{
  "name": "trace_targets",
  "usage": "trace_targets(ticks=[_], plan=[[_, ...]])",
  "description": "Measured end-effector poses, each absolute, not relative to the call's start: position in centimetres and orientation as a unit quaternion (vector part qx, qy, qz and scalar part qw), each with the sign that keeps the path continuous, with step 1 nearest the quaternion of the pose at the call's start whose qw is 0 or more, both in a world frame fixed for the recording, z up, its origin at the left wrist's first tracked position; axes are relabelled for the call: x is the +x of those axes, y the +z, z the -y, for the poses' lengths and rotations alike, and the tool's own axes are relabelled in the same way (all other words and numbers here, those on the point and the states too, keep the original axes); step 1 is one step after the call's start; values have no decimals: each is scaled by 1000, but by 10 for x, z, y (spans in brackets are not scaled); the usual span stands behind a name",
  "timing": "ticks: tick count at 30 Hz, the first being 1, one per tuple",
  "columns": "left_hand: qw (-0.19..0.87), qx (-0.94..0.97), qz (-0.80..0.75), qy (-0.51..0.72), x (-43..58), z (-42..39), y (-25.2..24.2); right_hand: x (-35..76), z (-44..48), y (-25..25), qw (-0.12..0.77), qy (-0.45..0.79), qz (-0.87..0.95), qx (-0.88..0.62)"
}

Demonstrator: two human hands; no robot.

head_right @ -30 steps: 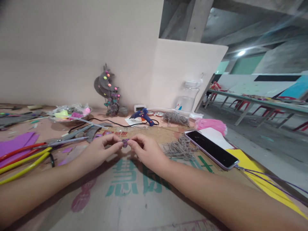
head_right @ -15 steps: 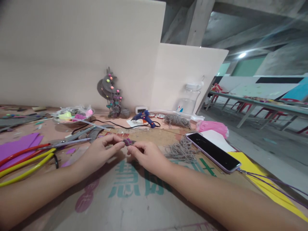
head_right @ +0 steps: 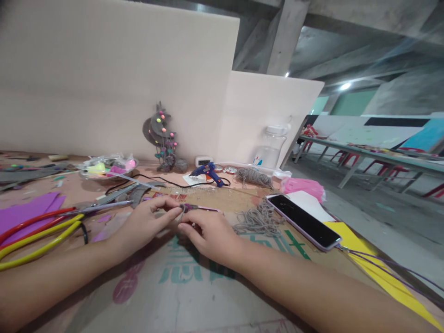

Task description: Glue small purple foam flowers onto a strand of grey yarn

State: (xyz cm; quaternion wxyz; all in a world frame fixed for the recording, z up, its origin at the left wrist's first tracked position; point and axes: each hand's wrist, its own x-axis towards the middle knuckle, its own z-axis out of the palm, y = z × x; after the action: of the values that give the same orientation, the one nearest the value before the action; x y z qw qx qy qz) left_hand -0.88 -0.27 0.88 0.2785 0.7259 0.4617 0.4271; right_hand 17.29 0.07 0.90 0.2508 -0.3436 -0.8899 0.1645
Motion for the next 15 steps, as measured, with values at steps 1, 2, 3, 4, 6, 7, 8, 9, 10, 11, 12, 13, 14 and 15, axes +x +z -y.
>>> trace_targets(ticks=[1, 2, 3, 4, 6, 7, 8, 9, 10, 11, 12, 13, 14, 15], plan=[[282, 725, -459, 429, -9, 3, 8, 173, -2, 8, 245, 162, 891, -346], [285, 724, -457, 431, -9, 3, 8, 173, -3, 7, 241, 162, 891, -350], [287, 724, -455, 433, -9, 3, 7, 173, -4, 7, 239, 164, 889, -355], [289, 722, -454, 435, -10, 3, 7, 173, -5, 7, 240, 168, 884, -363], [293, 716, -458, 439, -10, 2, 6, 174, -7, 8, 250, 188, 870, -382], [292, 710, -463, 442, -10, 2, 6, 174, -7, 9, 264, 203, 859, -390], [289, 706, -469, 445, -10, 2, 7, 175, -8, 10, 286, 221, 844, -397], [284, 702, -474, 448, -9, 2, 7, 176, -9, 11, 315, 241, 825, -403], [279, 700, -478, 451, -9, 2, 7, 176, -10, 11, 347, 260, 803, -410], [275, 699, -481, 453, -9, 2, 7, 177, -11, 11, 378, 276, 780, -415], [273, 698, -481, 454, -9, 2, 8, 178, -13, 10, 404, 290, 759, -421], [274, 699, -481, 452, -9, 2, 8, 178, -14, 10, 421, 301, 744, -423], [276, 700, -480, 450, -9, 2, 8, 178, -16, 9, 429, 307, 738, -421], [278, 702, -479, 448, -9, 1, 8, 178, -17, 8, 429, 307, 741, -416]])
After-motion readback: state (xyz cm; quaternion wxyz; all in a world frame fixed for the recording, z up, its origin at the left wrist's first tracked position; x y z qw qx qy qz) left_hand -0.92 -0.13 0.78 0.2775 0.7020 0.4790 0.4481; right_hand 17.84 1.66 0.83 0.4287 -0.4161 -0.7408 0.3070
